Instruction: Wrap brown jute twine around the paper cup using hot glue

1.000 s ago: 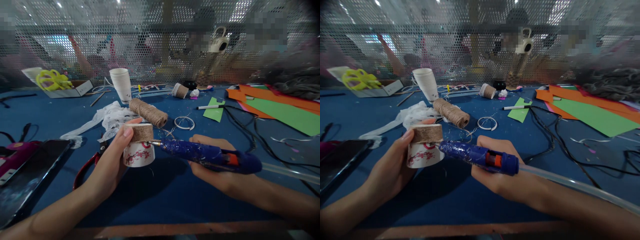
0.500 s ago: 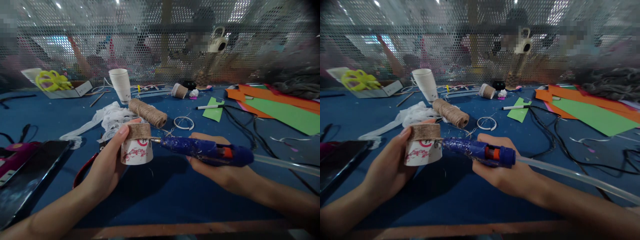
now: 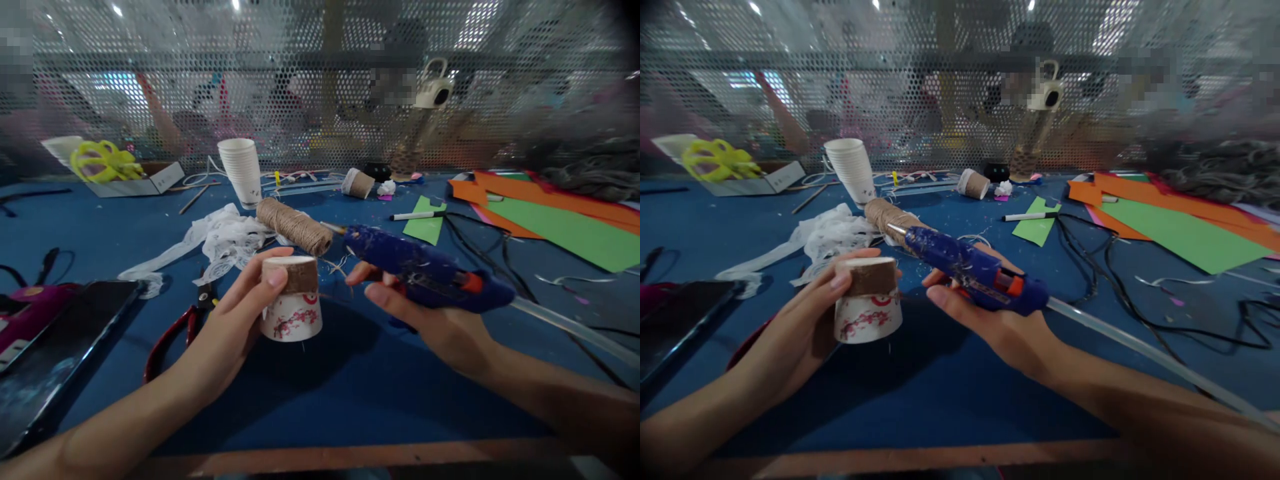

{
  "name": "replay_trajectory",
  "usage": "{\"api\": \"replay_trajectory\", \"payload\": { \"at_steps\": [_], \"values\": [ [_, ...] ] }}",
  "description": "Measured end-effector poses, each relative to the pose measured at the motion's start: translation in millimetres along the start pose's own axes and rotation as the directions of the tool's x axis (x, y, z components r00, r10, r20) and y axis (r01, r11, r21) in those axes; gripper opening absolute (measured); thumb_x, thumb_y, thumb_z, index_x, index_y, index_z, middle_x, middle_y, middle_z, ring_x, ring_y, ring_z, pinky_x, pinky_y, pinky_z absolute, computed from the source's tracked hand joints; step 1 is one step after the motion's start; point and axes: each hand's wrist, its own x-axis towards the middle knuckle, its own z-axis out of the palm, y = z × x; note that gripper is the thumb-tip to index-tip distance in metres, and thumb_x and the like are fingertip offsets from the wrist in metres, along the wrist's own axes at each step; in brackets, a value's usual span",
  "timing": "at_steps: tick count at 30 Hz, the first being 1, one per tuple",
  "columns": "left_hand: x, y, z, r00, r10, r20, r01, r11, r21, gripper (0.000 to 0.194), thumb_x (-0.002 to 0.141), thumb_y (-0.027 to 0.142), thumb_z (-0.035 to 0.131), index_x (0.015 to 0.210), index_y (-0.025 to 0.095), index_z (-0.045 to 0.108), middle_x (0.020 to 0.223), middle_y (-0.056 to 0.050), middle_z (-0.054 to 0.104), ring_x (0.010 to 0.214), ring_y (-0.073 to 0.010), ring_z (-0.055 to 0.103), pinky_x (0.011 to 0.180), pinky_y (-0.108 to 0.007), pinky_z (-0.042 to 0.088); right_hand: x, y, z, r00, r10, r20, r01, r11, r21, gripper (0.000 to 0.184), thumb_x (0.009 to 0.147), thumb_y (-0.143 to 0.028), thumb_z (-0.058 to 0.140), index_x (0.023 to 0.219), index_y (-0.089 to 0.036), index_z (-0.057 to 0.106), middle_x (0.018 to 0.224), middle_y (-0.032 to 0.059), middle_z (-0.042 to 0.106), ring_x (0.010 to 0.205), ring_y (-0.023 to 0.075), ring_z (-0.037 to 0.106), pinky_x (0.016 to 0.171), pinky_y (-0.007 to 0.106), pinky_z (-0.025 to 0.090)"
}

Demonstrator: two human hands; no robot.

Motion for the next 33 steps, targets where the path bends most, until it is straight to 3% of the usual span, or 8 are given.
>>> {"api": "replay_trajectory", "payload": {
  "at_steps": [5, 13, 20, 33],
  "values": [
    [-0.8, -2.5, 0.9, 0.998, 0.041, 0.051, -0.042, 0.999, 0.017, 0.037, 0.081, 0.046, 0.075, 0.114, 0.031, 0.067, 0.105, 0.0, 0.073, 0.093, -0.0178, 0.065, 0.071, -0.022, 0.05, 0.1, -1.5, 8.8, 0.996, 0.062, 0.057, -0.064, 0.997, 0.045, 0.017, 0.083, -0.034, 0.076, 0.097, -0.025, 0.071, 0.1, -0.0016, 0.072, 0.093, 0.0152, 0.068, 0.083, 0.027, 0.056],
    [0.0, -5.4, -2.4, 0.993, 0.091, 0.071, -0.095, 0.994, 0.049, 0.033, 0.083, 0.043, 0.074, 0.114, 0.033, 0.066, 0.106, 0.003, 0.073, 0.096, -0.0169, 0.065, 0.076, -0.022, 0.049, 1.8, -1.8, 11.3, 0.99, 0.123, 0.062, -0.127, 0.99, 0.064, 0.014, 0.083, -0.035, 0.076, 0.083, -0.023, 0.069, 0.087, -0.0023, 0.069, 0.081, 0.0134, 0.066, 0.078, 0.026, 0.056],
    [2.1, -4.2, 0.9, 0.99, 0.135, 0.047, -0.137, 0.988, 0.064, 0.038, 0.081, 0.043, 0.075, 0.116, 0.029, 0.065, 0.105, -0.001, 0.074, 0.097, -0.0221, 0.067, 0.072, -0.024, 0.051, 1.2, 0.6, 11.0, 0.997, 0.069, 0.035, -0.071, 0.997, 0.044, 0.011, 0.082, -0.032, 0.077, 0.085, -0.024, 0.069, 0.087, -0.003, 0.07, 0.084, 0.0139, 0.067, 0.081, 0.028, 0.057],
    [-0.2, -7.5, -4.1, 0.993, 0.094, 0.075, -0.1, 0.991, 0.089, 0.032, 0.086, 0.044, 0.07, 0.116, 0.034, 0.066, 0.105, 0.002, 0.074, 0.095, -0.0177, 0.067, 0.073, -0.021, 0.051, 1.0, -1.7, 10.9, 0.999, 0.049, -0.01, -0.049, 0.999, -0.022, 0.012, 0.084, -0.031, 0.074, 0.086, -0.024, 0.065, 0.085, -0.0035, 0.067, 0.078, 0.0129, 0.065, 0.074, 0.027, 0.056]
  ]
}}
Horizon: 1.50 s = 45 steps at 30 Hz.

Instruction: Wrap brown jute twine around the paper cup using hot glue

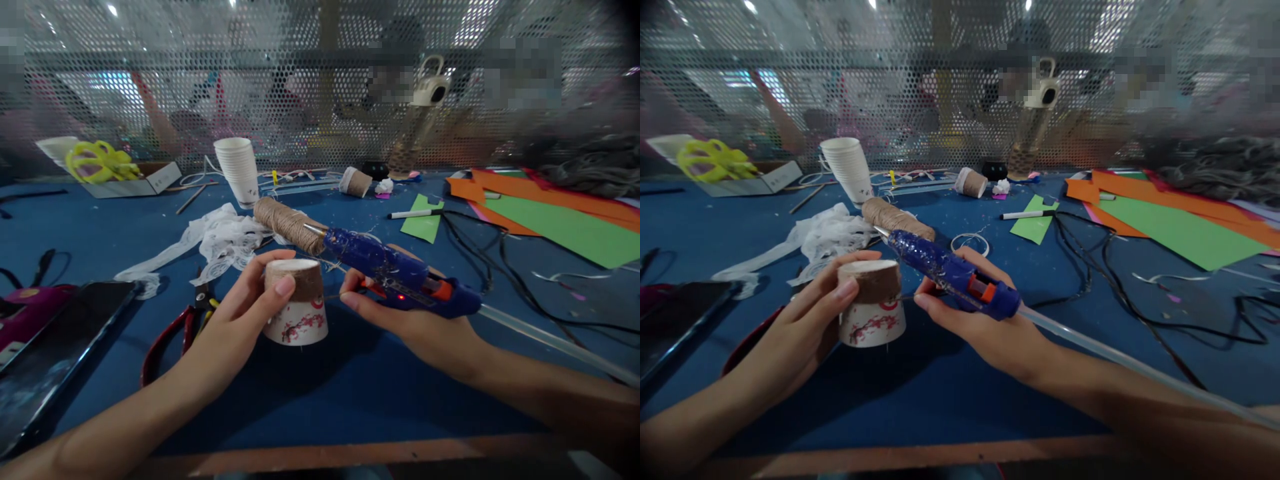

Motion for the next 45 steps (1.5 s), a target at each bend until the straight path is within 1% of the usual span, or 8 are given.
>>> {"api": "replay_trajectory", "payload": {
  "at_steps": [4, 8, 14, 23, 27, 32, 39, 45],
  "values": [
    [0.9, -1.1, -0.6, 1.0, -0.012, 0.025, 0.011, 1.0, 0.007, 0.031, 0.087, 0.045, 0.068, 0.117, 0.034, 0.066, 0.105, 0.003, 0.074, 0.094, -0.017, 0.067, 0.074, -0.02, 0.051, 0.2, -0.4, 0.0, 1.0, 0.007, -0.007, -0.007, 1.0, -0.013, 0.011, 0.084, -0.03, 0.074, 0.086, -0.024, 0.065, 0.085, -0.0035, 0.067, 0.077, 0.0118, 0.064, 0.072, 0.025, 0.056],
    [1.9, -2.2, -1.8, 0.999, -0.023, 0.044, 0.023, 1.0, 0.007, 0.034, 0.088, 0.045, 0.067, 0.12, 0.033, 0.065, 0.109, 0.002, 0.074, 0.099, -0.0179, 0.066, 0.077, -0.02, 0.051, 1.3, 0.7, 0.3, 0.999, -0.037, 0.002, 0.037, 0.999, -0.007, 0.012, 0.085, -0.03, 0.074, 0.085, -0.021, 0.064, 0.083, -0.0038, 0.066, 0.076, 0.0103, 0.064, 0.073, 0.022, 0.056],
    [2.8, -1.4, -2.2, 0.997, -0.049, 0.058, 0.05, 0.999, -0.002, 0.037, 0.087, 0.046, 0.068, 0.121, 0.032, 0.064, 0.107, 0.002, 0.074, 0.099, -0.0182, 0.065, 0.078, -0.02, 0.051, 1.1, 4.7, 1.8, 0.999, -0.035, -0.006, 0.036, 0.996, 0.084, 0.014, 0.083, -0.027, 0.077, 0.087, -0.021, 0.065, 0.084, -0.0044, 0.066, 0.075, 0.0091, 0.065, 0.07, 0.019, 0.055],
    [2.8, -2.1, 0.0, 0.997, -0.062, 0.045, 0.063, 0.998, -0.025, 0.032, 0.085, 0.044, 0.071, 0.115, 0.033, 0.069, 0.107, 0.001, 0.075, 0.103, -0.0222, 0.067, 0.078, -0.022, 0.052, 0.8, 6.8, 1.3, 0.999, -0.034, 0.0, 0.034, 0.993, 0.114, 0.013, 0.082, -0.025, 0.077, 0.089, -0.023, 0.066, 0.086, -0.0042, 0.067, 0.078, 0.0103, 0.066, 0.072, 0.021, 0.056],
    [1.7, -1.5, 0.2, 0.996, -0.073, 0.059, 0.075, 0.997, -0.034, 0.035, 0.083, 0.044, 0.072, 0.117, 0.033, 0.069, 0.107, 0.0, 0.075, 0.103, -0.0233, 0.068, 0.078, -0.023, 0.053, 0.4, 8.2, 2.0, 0.999, -0.042, 0.006, 0.041, 0.991, 0.126, 0.013, 0.082, -0.025, 0.077, 0.09, -0.022, 0.067, 0.087, -0.0031, 0.069, 0.078, 0.0116, 0.067, 0.072, 0.023, 0.057],
    [1.7, -1.5, 0.6, 0.995, -0.073, 0.072, 0.077, 0.995, -0.058, 0.035, 0.084, 0.043, 0.072, 0.117, 0.032, 0.069, 0.109, 0.001, 0.075, 0.101, -0.021, 0.067, 0.079, -0.022, 0.052, -2.0, 9.5, 1.7, 1.0, -0.003, 0.022, 0.0, 0.987, 0.158, 0.015, 0.082, -0.027, 0.077, 0.092, -0.024, 0.066, 0.087, -0.0039, 0.069, 0.077, 0.0106, 0.067, 0.071, 0.022, 0.056],
    [1.8, -3.7, 0.0, 0.992, -0.048, 0.117, 0.059, 0.994, -0.095, 0.034, 0.086, 0.041, 0.07, 0.118, 0.031, 0.069, 0.118, -0.001, 0.073, 0.108, -0.0234, 0.066, 0.085, -0.025, 0.053, -1.1, 8.8, 1.3, 0.999, 0.035, 0.033, -0.041, 0.982, 0.183, 0.017, 0.082, -0.024, 0.078, 0.092, -0.024, 0.064, 0.086, -0.0053, 0.069, 0.077, 0.009, 0.066, 0.07, 0.019, 0.056],
    [2.6, -4.1, 0.5, 0.99, -0.047, 0.135, 0.059, 0.994, -0.087, 0.03, 0.087, 0.04, 0.069, 0.116, 0.032, 0.07, 0.116, 0.001, 0.074, 0.107, -0.0236, 0.067, 0.085, -0.025, 0.053, -1.1, 9.4, 2.4, 0.998, 0.039, 0.052, -0.048, 0.981, 0.19, 0.017, 0.083, -0.025, 0.077, 0.094, -0.024, 0.064, 0.088, -0.0056, 0.07, 0.08, 0.0086, 0.067, 0.073, 0.018, 0.056]
  ]
}}
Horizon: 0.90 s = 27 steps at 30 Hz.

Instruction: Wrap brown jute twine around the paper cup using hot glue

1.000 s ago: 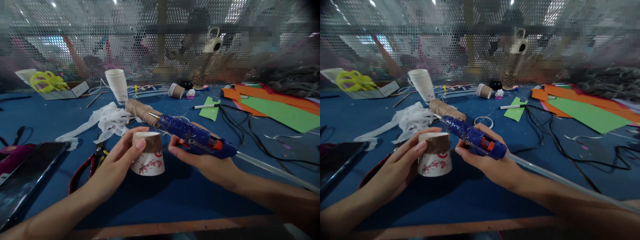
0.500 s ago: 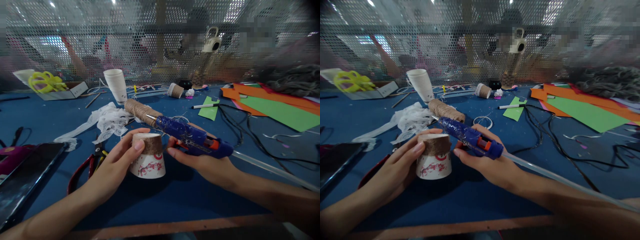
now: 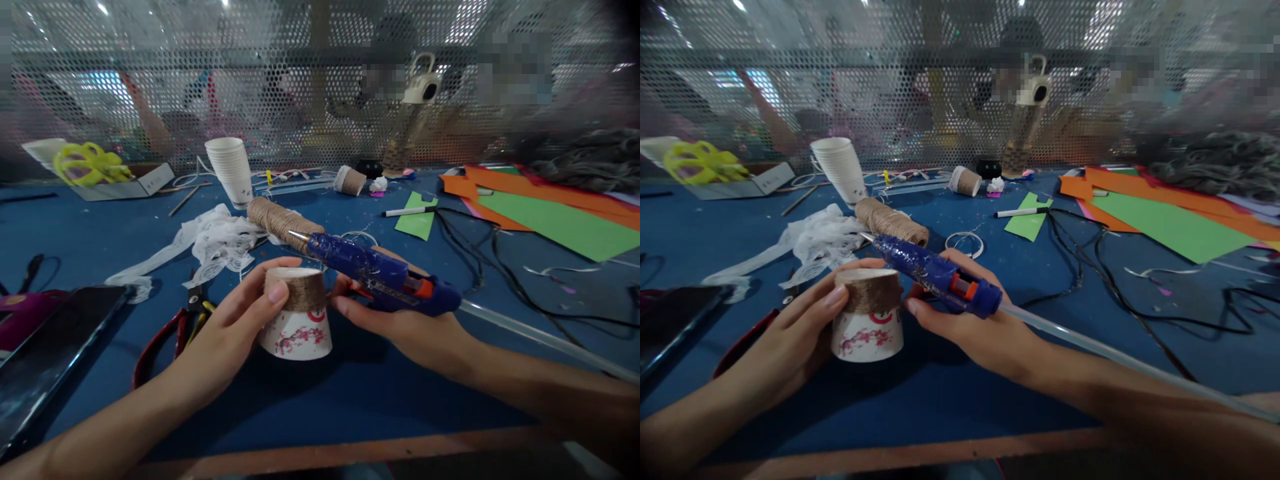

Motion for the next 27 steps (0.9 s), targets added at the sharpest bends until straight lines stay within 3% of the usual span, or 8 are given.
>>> {"api": "replay_trajectory", "payload": {
  "at_steps": [10, 15, 20, 22, 27],
  "values": [
    [-0.6, 0.5, 0.0, 1.0, -0.008, 0.02, 0.008, 1.0, 0.017, 0.035, 0.089, 0.04, 0.066, 0.122, 0.029, 0.068, 0.12, -0.003, 0.074, 0.108, -0.026, 0.067, 0.086, -0.029, 0.053, -1.5, 0.4, -1.0, 1.0, -0.023, -0.014, 0.022, 1.0, -0.007, 0.019, 0.082, -0.025, 0.078, 0.094, -0.024, 0.064, 0.087, -0.005, 0.071, 0.078, 0.0107, 0.068, 0.072, 0.021, 0.057],
    [-1.2, 4.0, 3.3, 0.999, -0.027, 0.017, 0.027, 1.0, -0.007, 0.031, 0.088, 0.039, 0.069, 0.117, 0.03, 0.069, 0.119, 0.0, 0.074, 0.108, -0.0226, 0.067, 0.087, -0.026, 0.052, -1.4, -0.3, -1.1, 1.0, -0.008, -0.007, 0.008, 0.999, -0.05, 0.016, 0.083, -0.026, 0.076, 0.094, -0.024, 0.064, 0.088, -0.0032, 0.071, 0.081, 0.0131, 0.069, 0.073, 0.025, 0.058],
    [-1.8, 4.7, 4.1, 0.992, -0.123, -0.032, 0.122, 0.992, -0.043, 0.037, 0.085, 0.044, 0.069, 0.12, 0.032, 0.068, 0.114, -0.001, 0.076, 0.106, -0.0229, 0.068, 0.08, -0.023, 0.052, -1.5, -1.3, 1.3, 1.0, -0.01, -0.021, 0.009, 0.999, -0.048, 0.017, 0.081, -0.023, 0.078, 0.09, -0.023, 0.063, 0.086, -0.0029, 0.072, 0.081, 0.0143, 0.07, 0.073, 0.026, 0.059],
    [-2.5, 4.7, 4.2, 0.992, -0.124, 0.001, 0.124, 0.991, -0.042, 0.038, 0.085, 0.047, 0.068, 0.12, 0.032, 0.067, 0.114, -0.001, 0.076, 0.105, -0.023, 0.069, 0.079, -0.023, 0.052, -2.4, -1.6, 2.0, 0.999, -0.032, -0.032, 0.03, 0.998, -0.049, 0.019, 0.08, -0.023, 0.079, 0.091, -0.023, 0.063, 0.086, -0.0027, 0.072, 0.082, 0.0145, 0.07, 0.073, 0.026, 0.059],
    [-3.7, 7.5, 5.4, 0.995, -0.103, -0.008, 0.103, 0.994, 0.036, 0.044, 0.076, 0.042, 0.08, 0.116, 0.031, 0.067, 0.117, 0.0, 0.075, 0.108, -0.0227, 0.068, 0.075, -0.02, 0.05, -3.0, -3.4, 2.1, 0.996, -0.088, -0.03, 0.086, 0.993, -0.078, 0.017, 0.08, -0.024, 0.079, 0.091, -0.022, 0.065, 0.087, -0.003, 0.073, 0.081, 0.0126, 0.07, 0.074, 0.024, 0.058]
  ]
}}
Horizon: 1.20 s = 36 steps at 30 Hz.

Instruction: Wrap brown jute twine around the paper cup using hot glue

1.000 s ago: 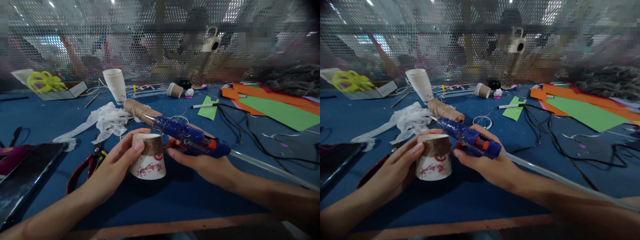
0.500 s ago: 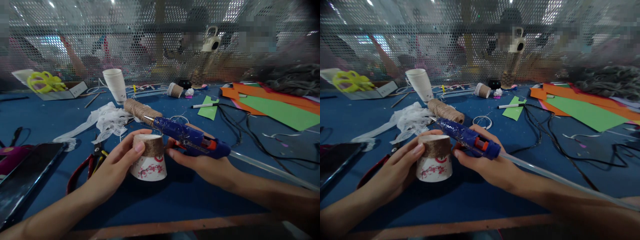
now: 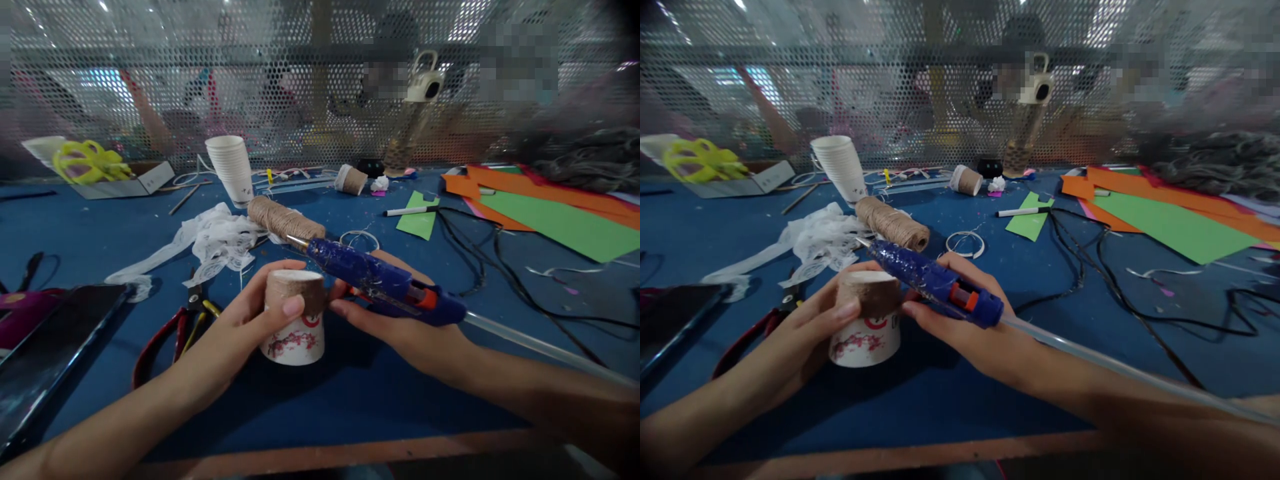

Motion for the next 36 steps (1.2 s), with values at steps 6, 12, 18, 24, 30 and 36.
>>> {"api": "replay_trajectory", "payload": {
  "at_steps": [6, 12, 18, 24, 30, 36],
  "values": [
    [2.6, 1.1, 0.1, 0.996, -0.055, -0.076, 0.049, 0.996, -0.077, 0.045, 0.079, 0.044, 0.075, 0.121, 0.031, 0.065, 0.104, -0.001, 0.077, 0.093, -0.0199, 0.071, 0.074, -0.023, 0.053, 2.5, -0.5, -1.4, 1.0, 0.016, 0.024, -0.018, 0.998, 0.057, 0.023, 0.079, -0.021, 0.081, 0.095, -0.023, 0.065, 0.09, -0.0038, 0.074, 0.084, 0.0113, 0.071, 0.075, 0.022, 0.058],
    [5.6, 6.5, 2.9, 0.992, -0.061, -0.106, 0.054, 0.996, -0.069, 0.032, 0.084, 0.041, 0.069, 0.111, 0.025, 0.069, 0.093, -0.001, 0.076, 0.076, -0.0167, 0.069, 0.064, -0.022, 0.053, 4.0, 1.6, -4.4, 1.0, 0.012, -0.008, -0.012, 1.0, -0.004, 0.019, 0.081, -0.02, 0.077, 0.095, -0.024, 0.065, 0.094, -0.0013, 0.074, 0.088, 0.0156, 0.072, 0.077, 0.028, 0.059],
    [4.5, 5.4, 1.9, 0.986, -0.122, 0.111, 0.13, 0.989, -0.065, 0.025, 0.088, 0.041, 0.063, 0.1, 0.02, 0.069, 0.086, -0.006, 0.073, 0.069, -0.0198, 0.07, 0.059, -0.029, 0.059, 7.9, -1.0, -7.0, 0.993, -0.062, -0.1, 0.045, 0.986, -0.163, 0.01, 0.082, -0.021, 0.077, 0.086, -0.026, 0.068, 0.088, -0.001, 0.071, 0.083, 0.0181, 0.069, 0.076, 0.032, 0.058],
    [3.3, 6.4, -0.2, 0.957, -0.153, 0.245, 0.164, 0.986, -0.026, 0.034, 0.094, 0.046, 0.051, 0.102, 0.017, 0.068, 0.078, -0.009, 0.069, 0.064, -0.0207, 0.066, 0.044, -0.028, 0.059, 7.9, -1.1, -7.4, 0.983, -0.121, -0.138, 0.092, 0.976, -0.2, 0.016, 0.08, -0.023, 0.079, 0.089, -0.025, 0.065, 0.092, -0.0024, 0.068, 0.083, 0.0159, 0.066, 0.077, 0.029, 0.055],
    [4.8, 7.9, -1.8, 0.987, -0.098, 0.127, 0.103, 0.994, -0.03, 0.039, 0.097, 0.043, 0.045, 0.103, 0.012, 0.068, 0.079, -0.01, 0.07, 0.057, -0.0184, 0.064, 0.045, -0.028, 0.058, 5.7, -2.1, -14.4, 0.987, -0.078, -0.142, 0.047, 0.976, -0.213, 0.02, 0.089, -0.038, 0.068, 0.08, -0.025, 0.057, 0.08, -0.0009, 0.061, 0.076, 0.0173, 0.06, 0.077, 0.033, 0.051],
    [5.4, 9.4, -1.5, 0.999, -0.023, 0.023, 0.024, 0.997, -0.068, 0.032, 0.095, 0.039, 0.048, 0.1, 0.015, 0.068, 0.08, -0.009, 0.07, 0.068, -0.0251, 0.068, 0.045, -0.031, 0.059, -2.2, -3.0, -26.4, 0.995, 0.028, 0.101, -0.015, 0.991, -0.13, 0.025, 0.088, -0.042, 0.067, 0.075, -0.025, 0.054, 0.068, -0.002, 0.055, 0.056, 0.0149, 0.054, 0.052, 0.031, 0.046]
  ]
}}
